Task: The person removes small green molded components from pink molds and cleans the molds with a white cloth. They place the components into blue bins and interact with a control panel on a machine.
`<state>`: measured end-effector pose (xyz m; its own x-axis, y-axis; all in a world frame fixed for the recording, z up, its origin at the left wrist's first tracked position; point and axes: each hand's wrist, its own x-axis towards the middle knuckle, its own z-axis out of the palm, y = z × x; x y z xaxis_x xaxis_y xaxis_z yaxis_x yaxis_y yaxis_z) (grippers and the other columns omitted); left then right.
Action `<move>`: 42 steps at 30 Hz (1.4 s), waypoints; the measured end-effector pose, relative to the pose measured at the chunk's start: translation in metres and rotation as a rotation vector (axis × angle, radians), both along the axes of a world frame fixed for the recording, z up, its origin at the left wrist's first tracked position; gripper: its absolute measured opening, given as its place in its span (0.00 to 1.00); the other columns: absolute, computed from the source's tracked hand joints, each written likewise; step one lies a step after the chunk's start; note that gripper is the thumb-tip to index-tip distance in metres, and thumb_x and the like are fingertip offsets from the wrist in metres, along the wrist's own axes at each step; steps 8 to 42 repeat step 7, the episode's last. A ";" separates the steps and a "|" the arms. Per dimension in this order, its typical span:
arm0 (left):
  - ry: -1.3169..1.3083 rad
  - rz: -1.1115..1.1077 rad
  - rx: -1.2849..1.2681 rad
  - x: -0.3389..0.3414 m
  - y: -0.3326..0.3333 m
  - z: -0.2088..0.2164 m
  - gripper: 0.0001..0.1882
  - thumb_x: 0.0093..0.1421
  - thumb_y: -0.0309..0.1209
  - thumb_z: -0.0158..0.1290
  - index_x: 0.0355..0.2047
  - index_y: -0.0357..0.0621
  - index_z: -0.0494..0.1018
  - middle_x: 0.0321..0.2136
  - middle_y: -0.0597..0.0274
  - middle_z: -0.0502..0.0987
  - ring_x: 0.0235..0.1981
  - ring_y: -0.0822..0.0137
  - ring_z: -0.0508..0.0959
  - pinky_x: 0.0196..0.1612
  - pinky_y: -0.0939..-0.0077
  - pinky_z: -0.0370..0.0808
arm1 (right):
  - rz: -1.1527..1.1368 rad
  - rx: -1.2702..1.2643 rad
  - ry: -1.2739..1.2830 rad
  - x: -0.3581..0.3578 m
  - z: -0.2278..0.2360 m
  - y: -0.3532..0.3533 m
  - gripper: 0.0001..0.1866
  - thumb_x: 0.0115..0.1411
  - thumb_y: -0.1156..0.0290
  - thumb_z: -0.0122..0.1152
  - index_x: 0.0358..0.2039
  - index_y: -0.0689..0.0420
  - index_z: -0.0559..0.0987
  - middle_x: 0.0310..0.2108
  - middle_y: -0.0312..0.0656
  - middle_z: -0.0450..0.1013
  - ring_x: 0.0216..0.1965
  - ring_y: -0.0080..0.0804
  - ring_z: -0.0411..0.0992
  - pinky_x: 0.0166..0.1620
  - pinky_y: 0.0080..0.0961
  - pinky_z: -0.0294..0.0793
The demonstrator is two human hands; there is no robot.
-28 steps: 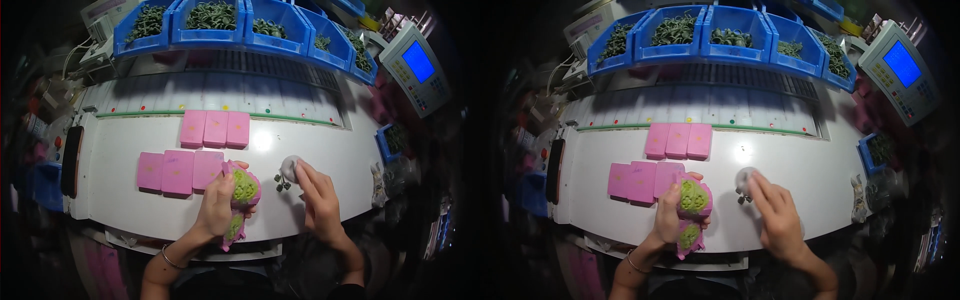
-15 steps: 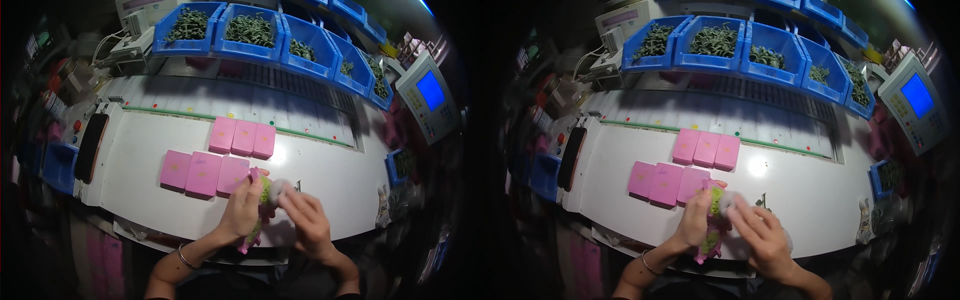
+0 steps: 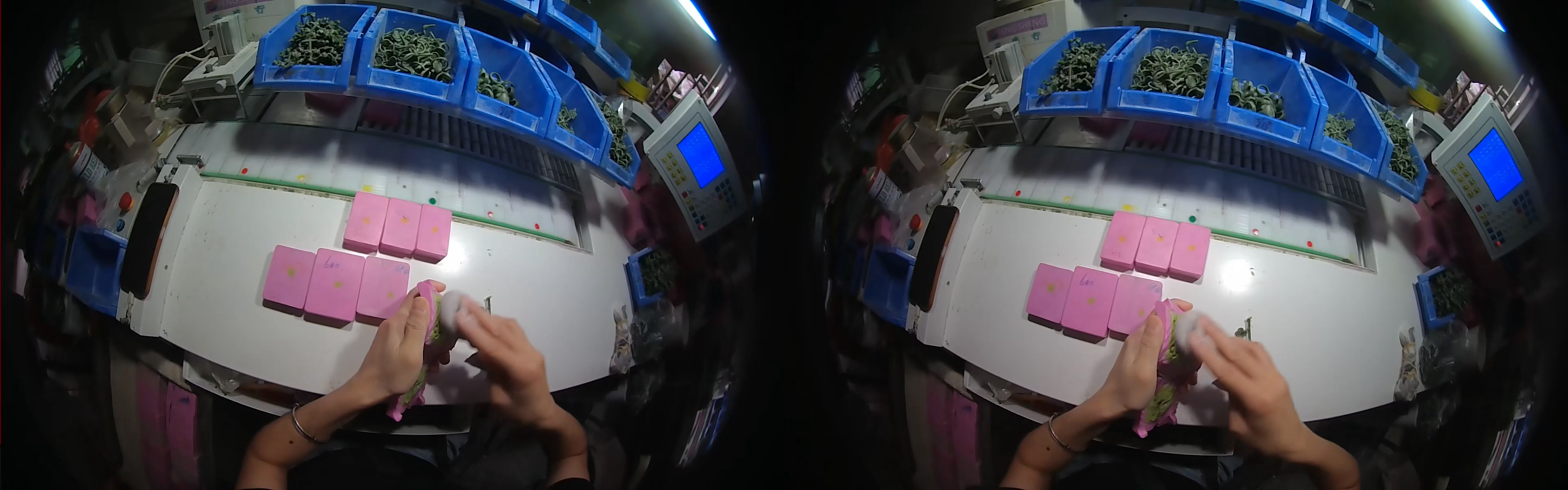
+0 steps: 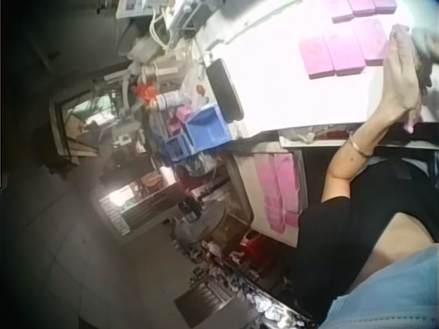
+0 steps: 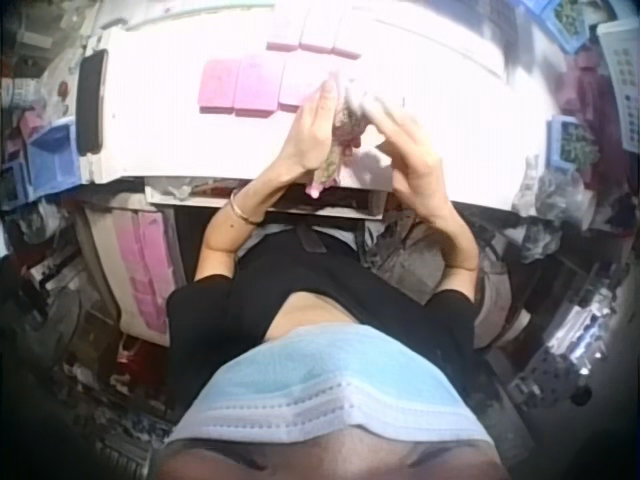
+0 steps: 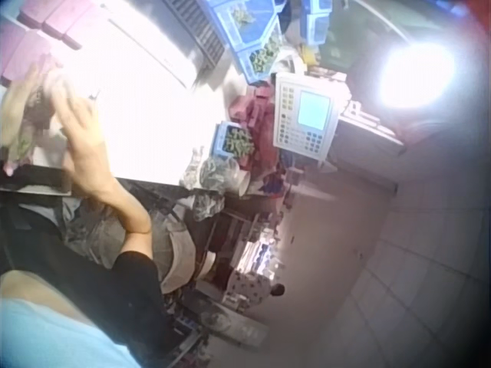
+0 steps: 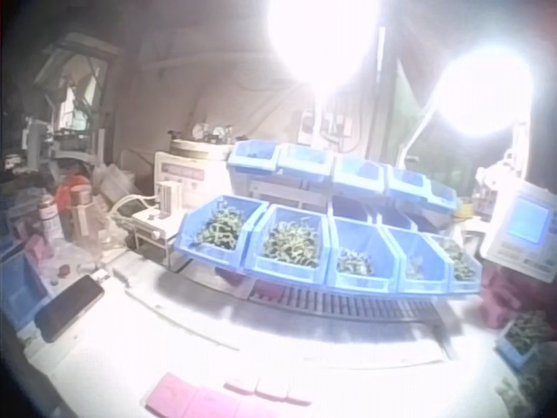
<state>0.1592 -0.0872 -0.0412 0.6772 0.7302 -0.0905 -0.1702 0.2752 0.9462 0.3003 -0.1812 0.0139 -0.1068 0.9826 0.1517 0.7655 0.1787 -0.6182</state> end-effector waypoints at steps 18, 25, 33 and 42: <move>-0.014 -0.111 0.013 -0.003 0.005 -0.009 0.22 0.68 0.42 0.26 0.52 0.39 0.59 0.20 0.60 0.72 0.17 0.74 0.72 0.20 0.81 0.69 | 0.024 -0.087 0.059 0.006 0.006 0.015 0.38 0.38 0.89 0.52 0.55 0.54 0.68 0.58 0.49 0.60 0.44 0.44 0.67 0.46 0.30 0.69; -0.014 -0.111 0.013 -0.003 0.005 -0.009 0.22 0.68 0.42 0.26 0.52 0.39 0.59 0.20 0.60 0.72 0.17 0.74 0.72 0.20 0.81 0.69 | 0.024 -0.087 0.059 0.006 0.006 0.015 0.38 0.38 0.89 0.52 0.55 0.54 0.68 0.58 0.49 0.60 0.44 0.44 0.67 0.46 0.30 0.69; -0.014 -0.111 0.013 -0.003 0.005 -0.009 0.22 0.68 0.42 0.26 0.52 0.39 0.59 0.20 0.60 0.72 0.17 0.74 0.72 0.20 0.81 0.69 | 0.024 -0.087 0.059 0.006 0.006 0.015 0.38 0.38 0.89 0.52 0.55 0.54 0.68 0.58 0.49 0.60 0.44 0.44 0.67 0.46 0.30 0.69; -0.014 -0.111 0.013 -0.003 0.005 -0.009 0.22 0.68 0.42 0.26 0.52 0.39 0.59 0.20 0.60 0.72 0.17 0.74 0.72 0.20 0.81 0.69 | 0.024 -0.087 0.059 0.006 0.006 0.015 0.38 0.38 0.89 0.52 0.55 0.54 0.68 0.58 0.49 0.60 0.44 0.44 0.67 0.46 0.30 0.69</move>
